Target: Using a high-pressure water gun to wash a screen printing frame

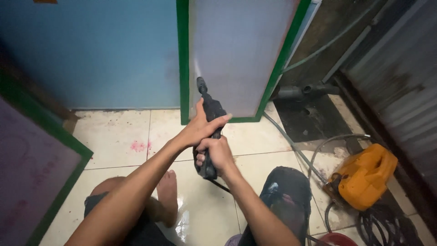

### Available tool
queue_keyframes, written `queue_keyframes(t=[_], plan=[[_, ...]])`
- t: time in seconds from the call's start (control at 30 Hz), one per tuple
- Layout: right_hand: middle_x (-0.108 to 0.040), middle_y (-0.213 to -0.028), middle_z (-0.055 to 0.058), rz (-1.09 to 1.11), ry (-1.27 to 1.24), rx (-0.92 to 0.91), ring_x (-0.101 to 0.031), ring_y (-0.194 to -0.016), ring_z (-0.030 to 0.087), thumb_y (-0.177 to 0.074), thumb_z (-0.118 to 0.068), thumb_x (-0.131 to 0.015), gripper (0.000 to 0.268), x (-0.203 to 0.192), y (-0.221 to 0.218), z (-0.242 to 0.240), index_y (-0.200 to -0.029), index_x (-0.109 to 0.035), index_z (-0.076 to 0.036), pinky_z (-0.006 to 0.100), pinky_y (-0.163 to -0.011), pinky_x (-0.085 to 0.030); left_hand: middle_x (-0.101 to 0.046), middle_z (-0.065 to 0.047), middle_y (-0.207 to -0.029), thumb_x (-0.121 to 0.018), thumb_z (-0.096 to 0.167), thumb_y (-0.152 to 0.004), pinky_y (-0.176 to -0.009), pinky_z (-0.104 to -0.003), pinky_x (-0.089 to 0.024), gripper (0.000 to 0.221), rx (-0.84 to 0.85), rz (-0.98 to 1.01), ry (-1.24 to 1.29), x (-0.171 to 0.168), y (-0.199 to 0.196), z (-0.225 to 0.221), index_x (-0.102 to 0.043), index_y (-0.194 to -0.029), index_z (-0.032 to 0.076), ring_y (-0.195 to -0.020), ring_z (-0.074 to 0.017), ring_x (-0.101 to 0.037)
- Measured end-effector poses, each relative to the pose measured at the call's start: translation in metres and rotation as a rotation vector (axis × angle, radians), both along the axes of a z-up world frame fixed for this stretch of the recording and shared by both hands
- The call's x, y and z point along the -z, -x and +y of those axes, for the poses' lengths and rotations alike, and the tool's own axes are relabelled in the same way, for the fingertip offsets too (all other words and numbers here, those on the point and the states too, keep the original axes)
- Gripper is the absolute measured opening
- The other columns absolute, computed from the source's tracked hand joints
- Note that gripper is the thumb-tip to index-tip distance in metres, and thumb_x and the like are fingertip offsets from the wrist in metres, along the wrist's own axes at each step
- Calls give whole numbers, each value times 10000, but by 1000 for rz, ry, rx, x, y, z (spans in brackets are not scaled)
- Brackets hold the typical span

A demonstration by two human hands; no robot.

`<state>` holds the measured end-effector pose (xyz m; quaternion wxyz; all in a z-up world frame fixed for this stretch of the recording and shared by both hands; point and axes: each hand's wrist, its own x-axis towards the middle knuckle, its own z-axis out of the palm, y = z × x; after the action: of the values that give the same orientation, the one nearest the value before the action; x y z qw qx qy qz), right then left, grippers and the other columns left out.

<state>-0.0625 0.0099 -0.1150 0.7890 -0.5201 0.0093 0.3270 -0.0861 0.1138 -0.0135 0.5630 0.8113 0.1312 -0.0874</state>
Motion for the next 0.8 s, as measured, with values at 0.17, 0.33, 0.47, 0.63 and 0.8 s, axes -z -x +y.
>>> queue_keyframes(t=[0.17,0.33,0.47,0.63,0.8], plan=[[-401,-519,121,-7,-67,-28,-462,-389,184,-659,91,-580,131,-2,-8,-14,-789,-572,79,382,-374,-421,-416,-394,-1479,-636,727,-735,-1148,-563,-370,1324,-24,1,-25,-33,17,-21,113,-1612,76,-1402,-493,-444],[-398,-529,109,29,-138,-52,-464,-399,179,-636,85,-585,149,18,-15,-21,-784,-588,68,387,-380,-426,-405,-396,-1487,-653,723,-753,-1157,-556,-365,1339,-34,26,-71,-15,4,-21,135,-1604,53,-1410,-479,-442],[-406,-552,115,60,-86,-15,-470,-409,192,-661,82,-590,142,16,-5,-22,-798,-558,62,395,-398,-425,-403,-363,-1509,-620,779,-723,-1192,-536,-341,1355,47,111,-97,0,-3,-18,137,-1608,85,-1437,-446,-421],[-419,-547,101,15,5,5,-473,-400,170,-681,72,-582,107,7,9,-23,-783,-556,55,374,-399,-440,-414,-366,-1503,-561,835,-695,-1197,-539,-337,1375,104,138,-96,-8,5,-18,129,-1609,73,-1444,-456,-413],[-430,-555,90,20,77,39,-481,-400,169,-685,59,-575,89,-11,15,-25,-772,-561,42,378,-408,-459,-418,-352,-1509,-552,822,-705,-1192,-537,-341,1349,144,142,-95,-14,3,-22,122,-1611,83,-1446,-445,-414]])
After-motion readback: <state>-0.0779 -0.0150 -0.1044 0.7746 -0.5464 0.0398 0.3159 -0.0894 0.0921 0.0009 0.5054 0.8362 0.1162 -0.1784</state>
